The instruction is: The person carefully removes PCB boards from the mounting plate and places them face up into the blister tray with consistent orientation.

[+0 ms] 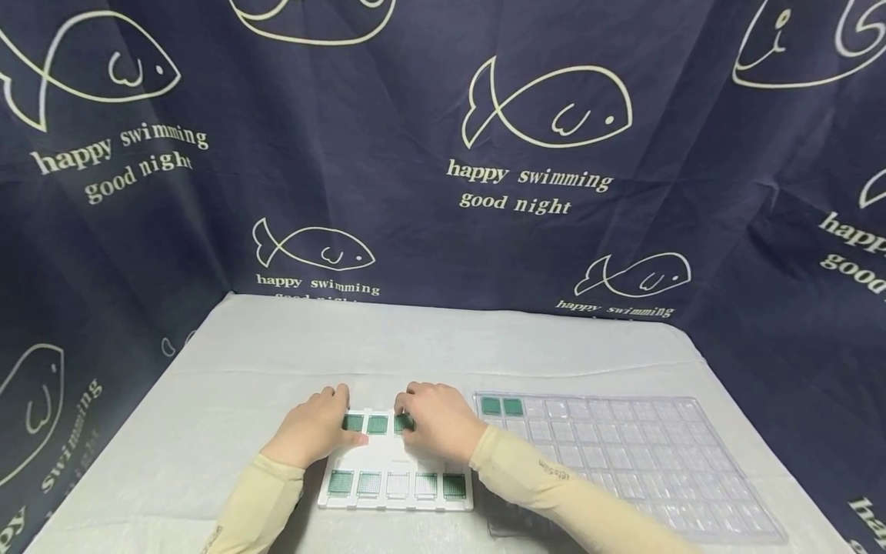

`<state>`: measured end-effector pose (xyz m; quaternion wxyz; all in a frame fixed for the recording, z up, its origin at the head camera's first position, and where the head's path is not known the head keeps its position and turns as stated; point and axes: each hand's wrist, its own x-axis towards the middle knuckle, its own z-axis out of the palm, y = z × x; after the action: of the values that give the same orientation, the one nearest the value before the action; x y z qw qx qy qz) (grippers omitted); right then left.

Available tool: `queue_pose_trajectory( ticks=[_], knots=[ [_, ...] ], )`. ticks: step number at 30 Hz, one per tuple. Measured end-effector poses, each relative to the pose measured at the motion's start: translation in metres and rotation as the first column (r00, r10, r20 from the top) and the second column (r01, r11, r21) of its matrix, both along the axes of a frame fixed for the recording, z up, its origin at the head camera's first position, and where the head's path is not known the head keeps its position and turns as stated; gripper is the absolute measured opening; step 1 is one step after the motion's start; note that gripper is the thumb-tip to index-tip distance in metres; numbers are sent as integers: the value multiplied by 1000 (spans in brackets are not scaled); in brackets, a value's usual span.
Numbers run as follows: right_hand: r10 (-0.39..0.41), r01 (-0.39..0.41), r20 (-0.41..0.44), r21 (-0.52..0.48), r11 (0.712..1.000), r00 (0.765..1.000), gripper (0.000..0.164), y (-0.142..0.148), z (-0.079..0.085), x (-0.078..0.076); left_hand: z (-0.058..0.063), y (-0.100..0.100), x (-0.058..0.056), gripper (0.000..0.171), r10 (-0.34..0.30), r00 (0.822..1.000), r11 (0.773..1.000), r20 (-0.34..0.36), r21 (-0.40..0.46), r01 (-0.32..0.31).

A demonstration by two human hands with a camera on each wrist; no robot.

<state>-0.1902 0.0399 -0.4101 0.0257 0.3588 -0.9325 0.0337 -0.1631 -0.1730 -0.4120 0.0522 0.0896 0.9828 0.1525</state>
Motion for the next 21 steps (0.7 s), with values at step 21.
queue_pose_trajectory(
  ticks=[21],
  knots=[
    [-38,40,82,-28,999,996,34,2,3,2,-1,-1,-2,70,-2,1000,1000,5,-11,3]
  ],
)
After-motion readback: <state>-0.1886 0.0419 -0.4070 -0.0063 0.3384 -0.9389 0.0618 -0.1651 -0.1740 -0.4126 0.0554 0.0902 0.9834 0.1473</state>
